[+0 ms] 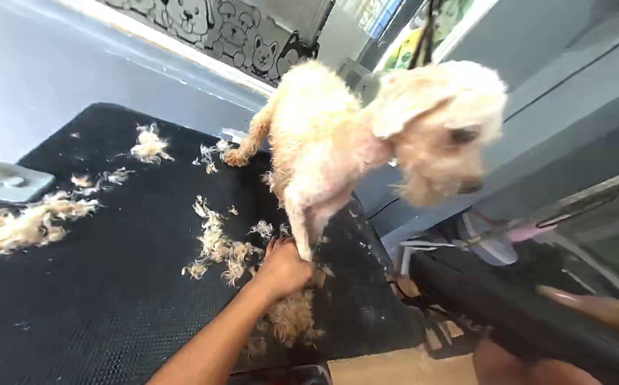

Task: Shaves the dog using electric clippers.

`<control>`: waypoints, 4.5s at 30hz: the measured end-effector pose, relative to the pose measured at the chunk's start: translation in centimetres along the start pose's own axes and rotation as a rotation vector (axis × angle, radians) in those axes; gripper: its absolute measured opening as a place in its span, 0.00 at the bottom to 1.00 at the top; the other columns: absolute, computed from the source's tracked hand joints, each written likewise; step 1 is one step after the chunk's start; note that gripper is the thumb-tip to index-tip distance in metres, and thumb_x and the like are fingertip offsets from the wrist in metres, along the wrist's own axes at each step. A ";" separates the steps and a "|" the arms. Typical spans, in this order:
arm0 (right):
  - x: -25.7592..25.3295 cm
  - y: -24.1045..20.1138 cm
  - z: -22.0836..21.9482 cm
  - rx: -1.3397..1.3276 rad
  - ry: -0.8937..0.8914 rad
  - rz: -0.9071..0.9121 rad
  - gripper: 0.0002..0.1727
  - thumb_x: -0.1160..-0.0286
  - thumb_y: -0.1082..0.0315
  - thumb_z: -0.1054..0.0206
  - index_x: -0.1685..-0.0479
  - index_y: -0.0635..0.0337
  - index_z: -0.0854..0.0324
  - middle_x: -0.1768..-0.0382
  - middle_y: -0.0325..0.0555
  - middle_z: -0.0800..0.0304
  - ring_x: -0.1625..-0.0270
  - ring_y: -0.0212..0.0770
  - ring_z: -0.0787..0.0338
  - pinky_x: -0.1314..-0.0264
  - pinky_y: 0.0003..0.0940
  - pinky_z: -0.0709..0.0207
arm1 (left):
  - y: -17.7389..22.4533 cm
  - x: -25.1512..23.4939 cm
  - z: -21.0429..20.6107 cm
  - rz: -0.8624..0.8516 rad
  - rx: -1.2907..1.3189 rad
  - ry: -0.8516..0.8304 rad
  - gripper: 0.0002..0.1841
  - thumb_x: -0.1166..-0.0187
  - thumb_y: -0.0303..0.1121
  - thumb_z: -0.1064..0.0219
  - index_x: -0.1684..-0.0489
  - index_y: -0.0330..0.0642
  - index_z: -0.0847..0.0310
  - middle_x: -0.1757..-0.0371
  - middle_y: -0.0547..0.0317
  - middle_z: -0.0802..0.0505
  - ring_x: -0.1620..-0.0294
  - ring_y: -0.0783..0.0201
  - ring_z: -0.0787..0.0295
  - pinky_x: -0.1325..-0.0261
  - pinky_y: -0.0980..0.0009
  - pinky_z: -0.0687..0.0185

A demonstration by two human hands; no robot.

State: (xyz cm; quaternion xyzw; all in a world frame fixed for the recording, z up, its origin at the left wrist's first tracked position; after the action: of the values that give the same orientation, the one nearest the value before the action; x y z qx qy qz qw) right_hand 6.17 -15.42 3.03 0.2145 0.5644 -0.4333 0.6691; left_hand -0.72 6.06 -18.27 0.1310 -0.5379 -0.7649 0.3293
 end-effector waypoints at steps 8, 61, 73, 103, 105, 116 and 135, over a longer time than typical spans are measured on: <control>8.6 8.5 3.0 -0.292 0.343 -0.603 0.35 0.31 0.56 0.19 0.29 0.53 0.34 0.45 0.45 0.08 0.46 0.48 0.05 0.45 0.47 0.07 | -0.2 -0.8 0.2 -0.101 0.134 -0.058 0.14 0.20 0.45 0.29 0.47 0.46 0.12 0.55 0.62 0.05 0.52 0.70 0.08 0.40 0.61 0.12; 10.8 15.2 7.9 -0.532 0.903 -0.743 0.24 0.23 0.73 0.32 0.32 0.59 0.38 0.44 0.53 0.10 0.54 0.53 0.03 0.60 0.51 0.04 | 20.5 2.8 1.5 -0.220 1.087 -0.217 0.22 0.08 0.47 0.48 0.67 0.40 0.22 0.54 0.43 0.09 0.47 0.44 0.08 0.37 0.44 0.14; 2.4 13.9 4.2 -0.624 0.583 -0.466 0.28 0.30 0.67 0.20 0.31 0.51 0.28 0.41 0.49 0.10 0.48 0.48 0.05 0.50 0.46 0.05 | 32.1 4.7 7.8 -0.502 1.037 -0.109 0.23 0.07 0.49 0.50 0.76 0.49 0.25 0.74 0.63 0.18 0.68 0.64 0.14 0.54 0.65 0.11; -2.9 15.0 -12.8 -0.534 0.158 -0.087 0.36 0.48 0.71 0.10 0.35 0.48 0.22 0.44 0.42 0.09 0.40 0.48 0.07 0.36 0.47 0.08 | 17.5 8.9 21.3 -0.478 -0.152 0.227 0.16 0.16 0.41 0.37 0.75 0.48 0.10 0.80 0.62 0.10 0.89 0.72 0.22 0.89 0.78 0.28; -1.0 15.6 -13.1 -0.566 0.180 -0.279 0.33 0.48 0.68 0.10 0.37 0.48 0.19 0.47 0.42 0.07 0.45 0.47 0.05 0.41 0.44 0.06 | 13.9 7.8 22.1 -0.725 0.099 0.209 0.12 0.18 0.35 0.35 0.70 0.41 0.10 0.71 0.55 0.05 0.79 0.68 0.13 0.76 0.75 0.16; 3.5 15.5 -14.9 -0.865 0.281 -0.904 0.32 0.38 0.69 0.16 0.34 0.58 0.28 0.51 0.61 0.08 0.60 0.58 0.03 0.64 0.60 0.06 | 2.8 -3.4 19.0 -0.884 1.446 0.824 0.19 0.15 0.42 0.36 0.30 0.45 0.24 0.47 0.57 0.10 0.44 0.61 0.11 0.37 0.56 0.14; -0.1 13.3 -17.1 -0.716 0.101 -1.125 0.16 0.22 0.57 0.29 0.43 0.54 0.14 0.48 0.52 0.04 0.48 0.49 0.03 0.45 0.49 0.08 | 11.9 -2.4 25.6 -1.150 0.492 0.184 0.04 0.23 0.24 0.27 0.58 0.33 0.12 0.63 0.58 0.05 0.60 0.72 0.07 0.51 0.72 0.09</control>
State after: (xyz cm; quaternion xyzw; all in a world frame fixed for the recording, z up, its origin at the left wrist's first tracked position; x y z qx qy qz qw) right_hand 7.37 5.00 -4.17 -0.3277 0.7300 -0.4915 0.3438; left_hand -8.80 24.03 2.05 0.5364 -0.5109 -0.6592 -0.1293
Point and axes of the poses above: each hand's wrist, its own x-axis away from the middle knuckle, its own z-axis out of the back of the hand, y = z × x, the point moved 5 cm from there along -x, towards the middle knuckle
